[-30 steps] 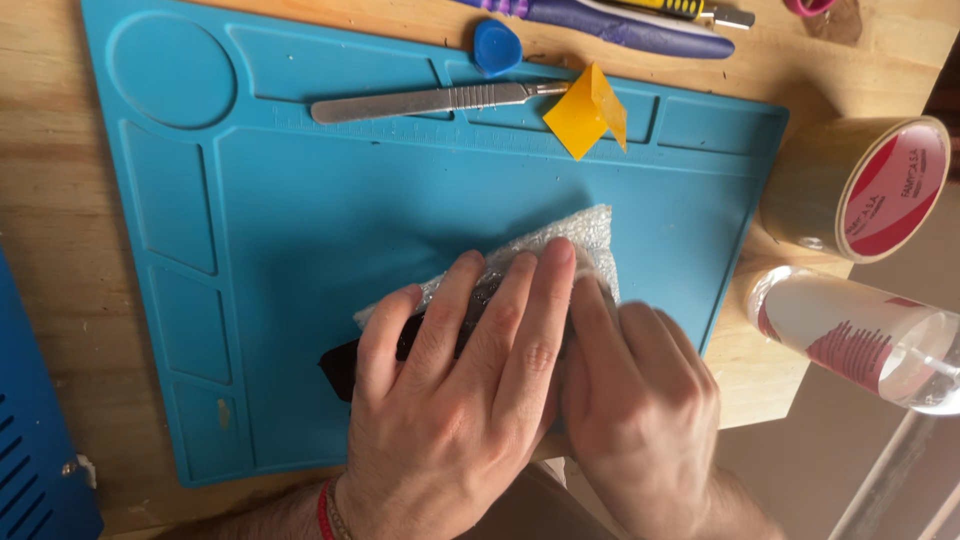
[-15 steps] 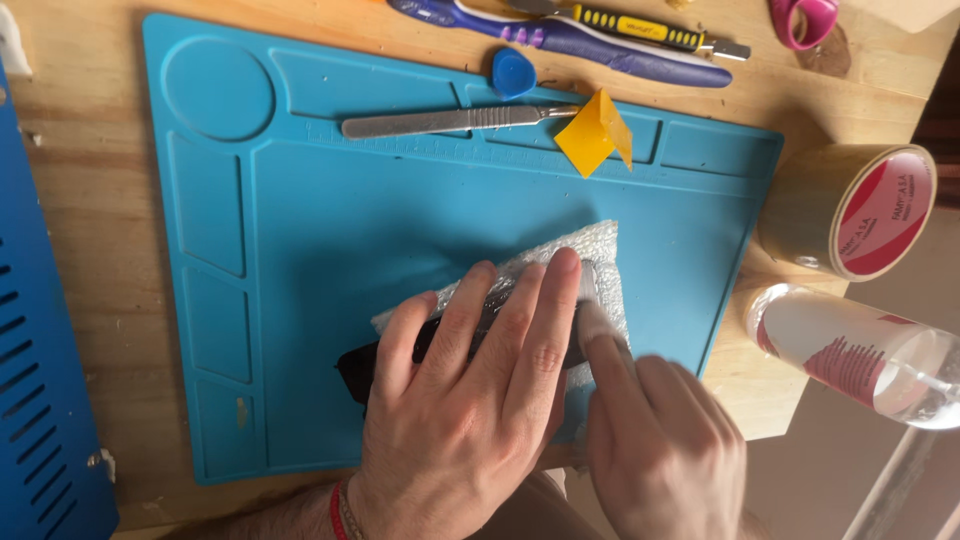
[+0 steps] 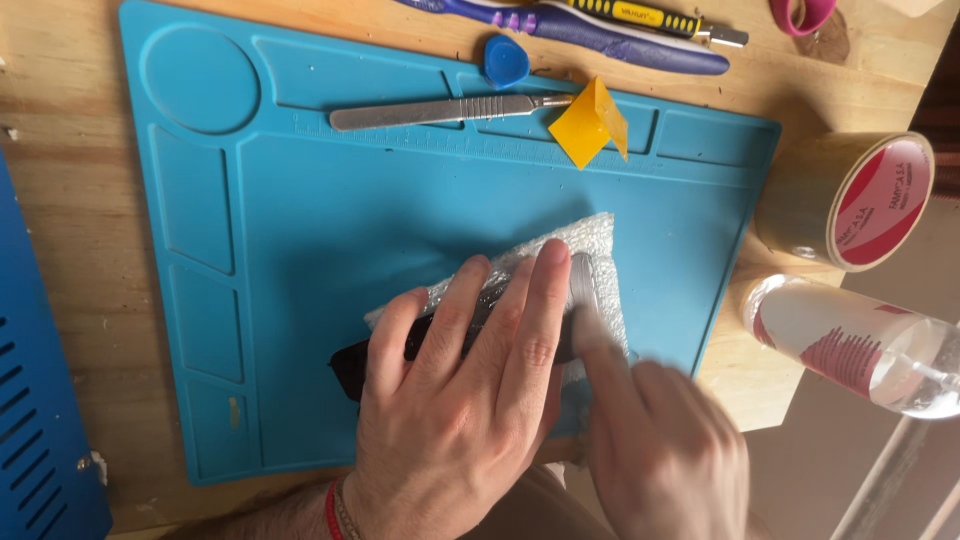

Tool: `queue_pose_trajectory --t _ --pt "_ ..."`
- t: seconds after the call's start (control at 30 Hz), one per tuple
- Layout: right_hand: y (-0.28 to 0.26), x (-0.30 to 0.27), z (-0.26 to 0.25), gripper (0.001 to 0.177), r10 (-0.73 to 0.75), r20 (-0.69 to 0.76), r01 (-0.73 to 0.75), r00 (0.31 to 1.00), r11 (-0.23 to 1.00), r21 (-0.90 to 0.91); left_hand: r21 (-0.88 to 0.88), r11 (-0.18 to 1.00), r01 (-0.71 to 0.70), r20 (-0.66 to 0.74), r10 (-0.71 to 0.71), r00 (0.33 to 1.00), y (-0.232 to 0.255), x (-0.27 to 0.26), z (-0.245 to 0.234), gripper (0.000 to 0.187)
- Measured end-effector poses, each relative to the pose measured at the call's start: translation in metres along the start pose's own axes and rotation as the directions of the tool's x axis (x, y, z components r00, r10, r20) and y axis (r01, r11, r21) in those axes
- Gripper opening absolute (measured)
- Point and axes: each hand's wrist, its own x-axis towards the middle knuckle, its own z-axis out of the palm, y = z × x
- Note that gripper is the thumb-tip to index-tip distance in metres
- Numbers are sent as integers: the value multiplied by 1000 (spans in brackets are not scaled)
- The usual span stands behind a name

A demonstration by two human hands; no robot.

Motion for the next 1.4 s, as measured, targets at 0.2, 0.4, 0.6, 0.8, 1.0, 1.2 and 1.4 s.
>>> queue_pose_trajectory --t 0.2,0.4,0.6,0.8,1.0,1.2,1.4 --pt "-1 5 7 50 -16 -42 19 999 998 67 6 1000 -4 -21 4 1000 2 -1 0 37" --pt "0 -20 4 46 85 25 -88 996 981 175 -5 1000 12 10 -11 1000 1 -1 0 41" --pt "3 -22 13 55 43 -27 -38 999 984 174 -3 1000 -4 2 4 1000 2 -2 0 45" --pt "0 -24 13 45 50 -33 -41 998 973 226 11 1000 -12 -7 12 1000 4 -4 0 40" --pt "-4 -27 18 40 110 -61 -96 992 975 200 -18 1000 -8 32 9 999 2 -5 -1 53" --pt "-4 -16 6 58 9 -45 -5 999 995 99 -22 1000 -9 -5 9 1000 0 -4 -4 47" --pt "-8 -3 6 57 30 -20 -27 999 990 139 -25 999 -21 -14 21 1000 -1 -8 -4 46"
